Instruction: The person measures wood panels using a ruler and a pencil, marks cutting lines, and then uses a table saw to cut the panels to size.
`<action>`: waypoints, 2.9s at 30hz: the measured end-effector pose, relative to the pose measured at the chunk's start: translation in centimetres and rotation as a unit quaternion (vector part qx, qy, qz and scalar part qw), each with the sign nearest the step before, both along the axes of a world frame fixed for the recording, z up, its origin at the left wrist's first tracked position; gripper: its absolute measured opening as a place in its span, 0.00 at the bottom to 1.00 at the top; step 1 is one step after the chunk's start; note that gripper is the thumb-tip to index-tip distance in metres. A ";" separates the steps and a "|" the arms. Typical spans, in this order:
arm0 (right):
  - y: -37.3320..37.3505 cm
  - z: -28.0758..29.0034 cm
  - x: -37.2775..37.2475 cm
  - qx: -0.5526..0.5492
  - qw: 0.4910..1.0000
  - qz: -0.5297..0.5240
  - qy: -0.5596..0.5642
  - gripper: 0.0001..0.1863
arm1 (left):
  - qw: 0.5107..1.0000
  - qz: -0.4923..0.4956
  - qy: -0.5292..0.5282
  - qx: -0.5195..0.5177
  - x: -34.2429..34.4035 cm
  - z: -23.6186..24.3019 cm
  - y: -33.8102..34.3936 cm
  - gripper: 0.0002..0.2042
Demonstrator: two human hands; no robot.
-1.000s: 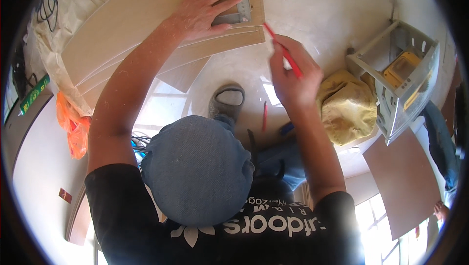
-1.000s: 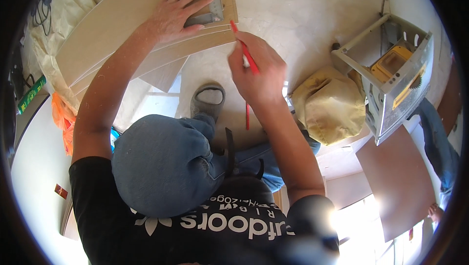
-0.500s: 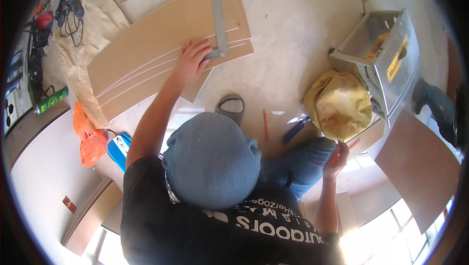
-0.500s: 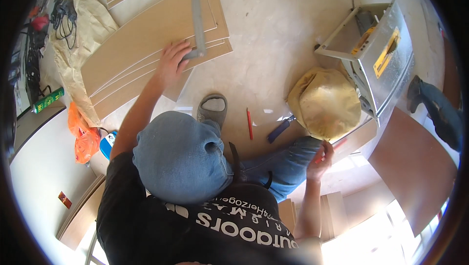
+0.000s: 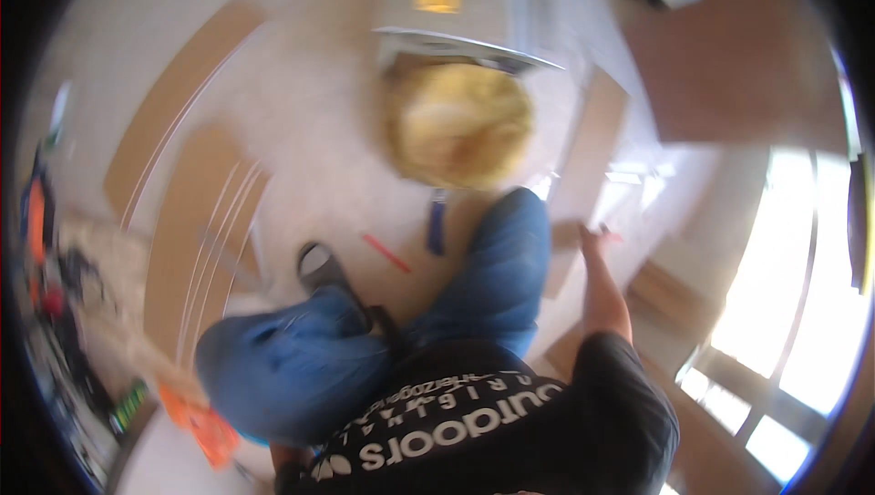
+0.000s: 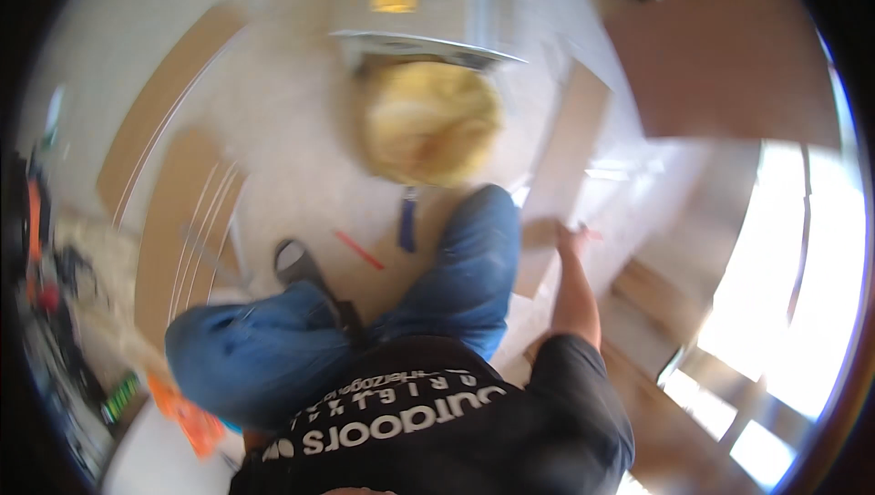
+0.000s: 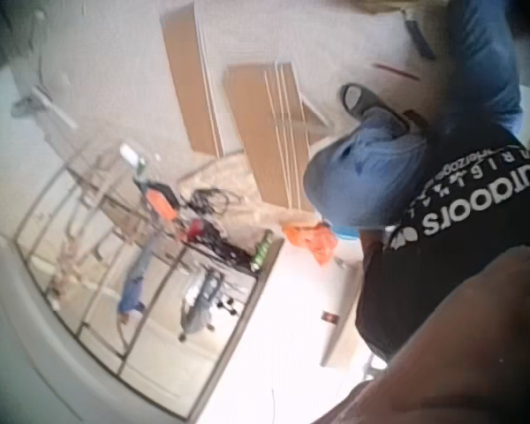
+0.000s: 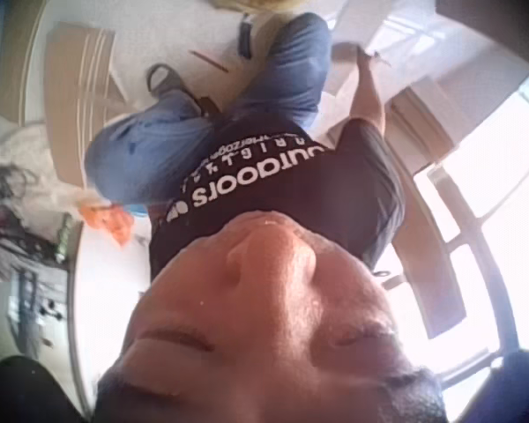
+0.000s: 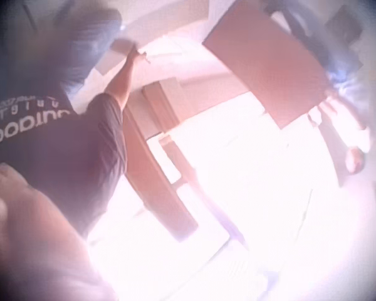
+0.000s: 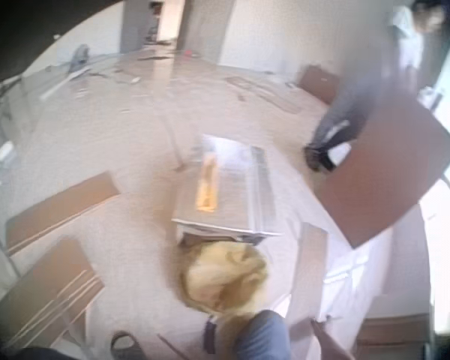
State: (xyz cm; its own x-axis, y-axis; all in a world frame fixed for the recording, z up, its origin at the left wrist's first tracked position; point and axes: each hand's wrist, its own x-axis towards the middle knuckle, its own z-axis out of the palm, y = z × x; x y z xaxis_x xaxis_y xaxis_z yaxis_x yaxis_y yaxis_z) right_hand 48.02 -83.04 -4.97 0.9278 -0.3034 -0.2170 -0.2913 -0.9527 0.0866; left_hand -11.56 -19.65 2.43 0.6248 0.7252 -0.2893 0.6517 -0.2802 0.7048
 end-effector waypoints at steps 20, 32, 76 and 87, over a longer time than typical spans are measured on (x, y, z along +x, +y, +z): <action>6.8 5.2 6.1 0.363 0.930 -0.054 -0.019 0.27 | 0.991 0.080 0.044 0.100 -0.8 3.7 2.8 0.19; 8.0 30.5 4.6 0.359 0.871 0.069 -0.328 0.24 | 0.971 0.165 -0.003 0.170 -9.1 8.6 -1.2 0.18; 76.2 15.5 -40.0 0.701 0.570 -0.096 0.418 0.19 | 0.893 -0.045 0.039 0.446 -7.7 10.9 17.6 0.07; 77.2 14.6 -26.2 0.738 0.628 0.003 0.246 0.28 | 0.899 -0.024 0.103 0.426 -19.3 6.9 20.7 0.04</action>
